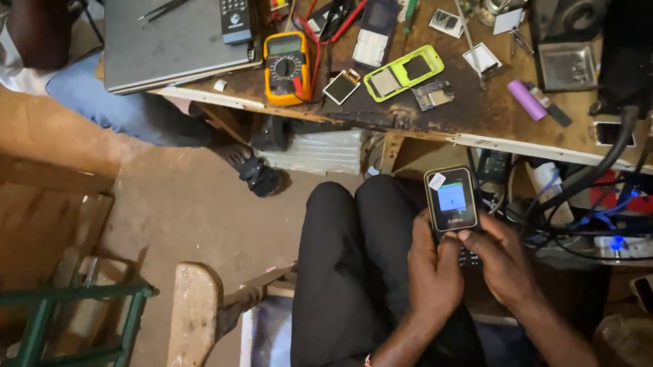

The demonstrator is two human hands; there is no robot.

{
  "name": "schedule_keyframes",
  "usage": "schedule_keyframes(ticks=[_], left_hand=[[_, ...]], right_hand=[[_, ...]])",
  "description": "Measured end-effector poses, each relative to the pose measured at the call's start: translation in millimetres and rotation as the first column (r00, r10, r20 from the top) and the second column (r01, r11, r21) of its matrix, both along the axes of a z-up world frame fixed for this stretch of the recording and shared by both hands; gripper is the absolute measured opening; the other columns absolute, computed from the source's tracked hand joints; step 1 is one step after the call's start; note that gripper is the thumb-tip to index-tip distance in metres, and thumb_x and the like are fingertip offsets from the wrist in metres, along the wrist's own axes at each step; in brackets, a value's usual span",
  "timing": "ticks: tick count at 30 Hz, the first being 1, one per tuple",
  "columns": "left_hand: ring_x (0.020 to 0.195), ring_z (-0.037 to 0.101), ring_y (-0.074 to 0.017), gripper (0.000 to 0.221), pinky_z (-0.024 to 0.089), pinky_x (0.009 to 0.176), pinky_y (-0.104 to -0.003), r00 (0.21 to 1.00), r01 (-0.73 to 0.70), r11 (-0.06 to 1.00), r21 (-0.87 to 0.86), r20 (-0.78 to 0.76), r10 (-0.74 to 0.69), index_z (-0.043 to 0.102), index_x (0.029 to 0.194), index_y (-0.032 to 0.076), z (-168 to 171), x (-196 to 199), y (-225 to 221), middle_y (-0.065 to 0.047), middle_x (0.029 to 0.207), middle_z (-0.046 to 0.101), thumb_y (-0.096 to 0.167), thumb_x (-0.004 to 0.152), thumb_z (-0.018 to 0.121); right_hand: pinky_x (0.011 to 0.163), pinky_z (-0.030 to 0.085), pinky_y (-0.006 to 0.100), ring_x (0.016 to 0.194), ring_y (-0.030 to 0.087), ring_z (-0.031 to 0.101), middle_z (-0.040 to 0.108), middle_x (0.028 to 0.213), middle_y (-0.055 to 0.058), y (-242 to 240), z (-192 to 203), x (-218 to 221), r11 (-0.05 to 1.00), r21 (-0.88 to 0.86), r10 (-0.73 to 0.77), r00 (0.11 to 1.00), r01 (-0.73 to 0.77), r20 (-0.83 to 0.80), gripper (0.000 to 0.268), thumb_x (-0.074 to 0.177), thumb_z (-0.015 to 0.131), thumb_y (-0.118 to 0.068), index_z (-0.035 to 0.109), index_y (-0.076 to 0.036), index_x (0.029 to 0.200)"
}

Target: A person is testing and interacting with a feature phone at a repair bench, pressing buttons on the keypad.

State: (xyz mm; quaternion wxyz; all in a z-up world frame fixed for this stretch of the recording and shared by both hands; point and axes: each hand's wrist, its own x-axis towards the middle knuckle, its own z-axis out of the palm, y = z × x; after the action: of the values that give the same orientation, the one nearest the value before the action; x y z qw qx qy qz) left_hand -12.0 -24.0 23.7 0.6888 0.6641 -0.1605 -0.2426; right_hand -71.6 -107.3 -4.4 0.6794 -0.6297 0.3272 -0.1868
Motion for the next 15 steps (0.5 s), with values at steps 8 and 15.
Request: schedule_keyframes(ticks=[8,15], left_hand=[[0.084,0.057,-0.0169,0.033,0.043,0.074,-0.03,1.0,0.016,0.998,0.056,-0.02,-0.015,0.047,0.111,0.01,6,0,4,-0.005,0.095,0.06,0.017,0.079,0.042],[0.092,0.055,-0.0163,0.034,0.042,0.079,-0.029,1.0,-0.006,1.0,-0.028,-0.01,0.006,0.048,0.112,0.008,-1,1,3,-0.006,0.102,0.058,0.014,0.079,0.042]], right_hand=[[0.078,0.043,0.025,0.083,0.014,0.056,0.064,0.088,0.008,1,-9,-5,0.999,-0.019,-0.036,0.999,0.036,0.019,0.027,0.074,0.053,-0.013,0.062,0.001,0.095],[0.079,0.044,0.026,0.084,0.015,0.058,0.065,0.089,0.009,-1,-9,-2,0.999,-0.035,-0.006,1.0,0.006,-0.007,0.027,0.076,0.053,-0.012,0.062,0.001,0.098]])
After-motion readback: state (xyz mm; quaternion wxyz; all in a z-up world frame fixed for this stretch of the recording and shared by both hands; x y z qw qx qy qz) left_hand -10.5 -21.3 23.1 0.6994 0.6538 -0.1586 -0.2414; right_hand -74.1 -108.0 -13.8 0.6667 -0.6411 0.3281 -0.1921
